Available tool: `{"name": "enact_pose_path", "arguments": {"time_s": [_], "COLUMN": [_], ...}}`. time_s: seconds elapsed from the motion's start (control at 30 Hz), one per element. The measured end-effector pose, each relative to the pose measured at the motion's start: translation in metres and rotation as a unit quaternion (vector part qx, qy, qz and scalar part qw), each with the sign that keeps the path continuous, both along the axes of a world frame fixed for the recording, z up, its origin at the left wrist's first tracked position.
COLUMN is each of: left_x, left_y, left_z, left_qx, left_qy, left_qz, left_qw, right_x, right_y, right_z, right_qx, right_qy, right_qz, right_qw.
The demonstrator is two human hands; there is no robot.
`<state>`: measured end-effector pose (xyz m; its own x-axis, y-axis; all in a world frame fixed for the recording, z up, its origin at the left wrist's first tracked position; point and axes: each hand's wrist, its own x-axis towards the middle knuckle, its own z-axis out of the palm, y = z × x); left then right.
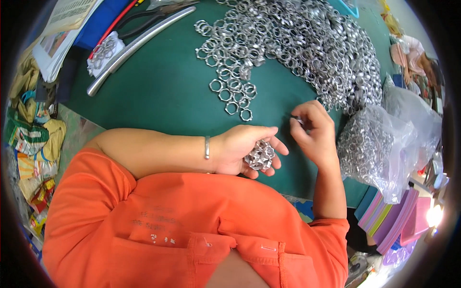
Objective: The person sorts small metal rings by hand on a green surface, picking them from a large pile and moving them into a smaller group.
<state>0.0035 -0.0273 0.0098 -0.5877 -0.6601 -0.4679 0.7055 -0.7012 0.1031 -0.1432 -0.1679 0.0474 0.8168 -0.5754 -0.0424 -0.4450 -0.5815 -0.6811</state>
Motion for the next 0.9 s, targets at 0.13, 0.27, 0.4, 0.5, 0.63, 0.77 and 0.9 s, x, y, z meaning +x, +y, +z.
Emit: {"name": "enact_pose_path", "arguments": {"time_s": [0.13,0.27,0.4,0.5,0.63,0.77,0.9], "left_x": [-0.004,-0.003,0.013,0.026,0.031,0.029,0.036], "left_y": [0.000,0.010,0.026,0.040,0.048,0.048,0.050], "left_z": [0.002,-0.003,0.011,0.011,0.012,0.010,0.005], "left_qx": [0.013,0.001,-0.006,-0.016,-0.017,-0.029,-0.024], "left_qy": [0.030,0.018,-0.051,-0.064,-0.058,-0.093,-0.050], "left_qz": [0.049,-0.044,-0.024,0.012,0.063,0.072,0.098], "left_qw": [0.998,0.999,0.998,0.998,0.996,0.993,0.994], "right_x": [0.006,0.038,0.056,0.055,0.056,0.054,0.048], "right_y": [0.000,0.021,0.044,0.046,0.045,0.037,0.026], "right_z": [0.029,0.009,-0.009,-0.009,-0.010,-0.021,-0.007], "right_qx": [0.304,-0.019,-0.066,-0.114,-0.172,-0.180,0.024], "right_qy": [-0.085,-0.074,0.002,-0.005,0.019,-0.038,-0.055], "right_qz": [0.180,0.135,0.111,0.100,0.076,0.067,0.008], "right_qw": [0.932,0.988,0.992,0.988,0.982,0.981,0.998]}}
